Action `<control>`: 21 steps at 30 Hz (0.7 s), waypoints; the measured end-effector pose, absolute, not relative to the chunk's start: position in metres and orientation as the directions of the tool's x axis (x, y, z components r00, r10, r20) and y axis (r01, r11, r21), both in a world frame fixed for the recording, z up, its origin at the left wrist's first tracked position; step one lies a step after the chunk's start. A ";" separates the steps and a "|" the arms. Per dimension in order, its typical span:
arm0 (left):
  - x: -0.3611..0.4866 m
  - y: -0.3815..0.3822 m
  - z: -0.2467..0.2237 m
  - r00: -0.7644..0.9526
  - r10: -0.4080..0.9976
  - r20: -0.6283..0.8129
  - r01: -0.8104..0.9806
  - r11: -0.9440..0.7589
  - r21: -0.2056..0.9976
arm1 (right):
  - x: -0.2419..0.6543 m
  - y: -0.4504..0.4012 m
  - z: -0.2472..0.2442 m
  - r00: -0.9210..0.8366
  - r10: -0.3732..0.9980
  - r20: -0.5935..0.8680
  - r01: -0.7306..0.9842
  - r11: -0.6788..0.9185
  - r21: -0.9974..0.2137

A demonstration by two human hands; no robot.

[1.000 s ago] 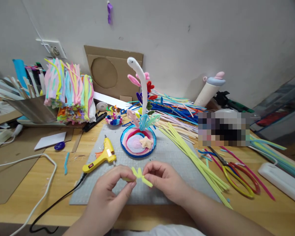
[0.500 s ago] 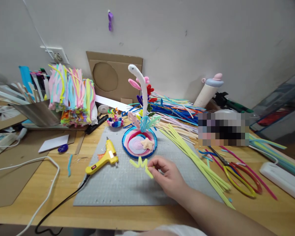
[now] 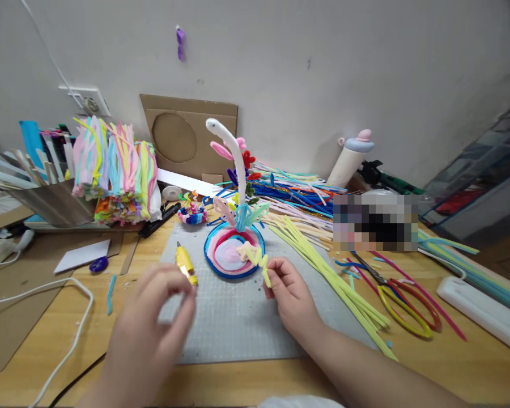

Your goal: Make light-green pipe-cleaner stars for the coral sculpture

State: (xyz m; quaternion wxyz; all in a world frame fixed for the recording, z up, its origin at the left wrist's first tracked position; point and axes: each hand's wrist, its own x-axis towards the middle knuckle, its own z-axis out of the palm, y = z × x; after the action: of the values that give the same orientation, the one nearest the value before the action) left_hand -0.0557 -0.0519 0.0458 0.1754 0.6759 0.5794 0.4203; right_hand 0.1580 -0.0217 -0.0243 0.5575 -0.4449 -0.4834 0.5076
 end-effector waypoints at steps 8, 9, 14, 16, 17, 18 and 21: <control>-0.115 -0.009 -0.027 -0.005 0.995 0.104 0.979 -0.016 0.202 | 0.157 -0.026 -0.025 -0.030 0.993 0.117 -0.125 0.112 -0.986; -0.114 -0.013 -0.030 -0.033 0.990 0.140 0.957 -0.009 0.290 | 0.158 -0.026 -0.025 -0.028 0.993 0.118 -0.122 0.113 -0.986; -0.098 -0.045 -0.015 -0.219 0.970 0.108 0.483 0.011 0.876 | 0.157 -0.025 -0.021 -0.022 0.995 0.098 -0.124 0.095 -0.988; -0.089 -0.060 -0.003 -0.201 0.976 -0.089 0.181 0.126 0.975 | 0.157 -0.026 -0.019 -0.024 0.996 0.087 -0.145 0.083 -0.986; -0.086 -0.067 0.003 -0.172 0.974 -0.150 0.069 0.164 0.984 | 0.157 -0.027 -0.019 -0.027 0.996 0.086 -0.157 0.081 -0.984; -0.083 -0.073 0.008 -0.118 0.976 -0.183 -0.003 0.184 0.983 | 0.158 -0.027 -0.019 -0.028 0.995 0.091 -0.169 0.085 -0.982; -0.076 -0.084 0.015 0.026 0.972 -0.235 -0.064 0.236 0.970 | 0.160 -0.031 -0.020 -0.027 0.987 0.159 -0.155 0.153 -0.976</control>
State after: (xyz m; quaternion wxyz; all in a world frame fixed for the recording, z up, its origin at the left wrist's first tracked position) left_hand -0.0761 -0.0839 0.0148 0.5767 0.4248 0.5343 0.4489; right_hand 0.1601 -0.0310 -0.0203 0.5645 -0.4096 -0.5077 0.5058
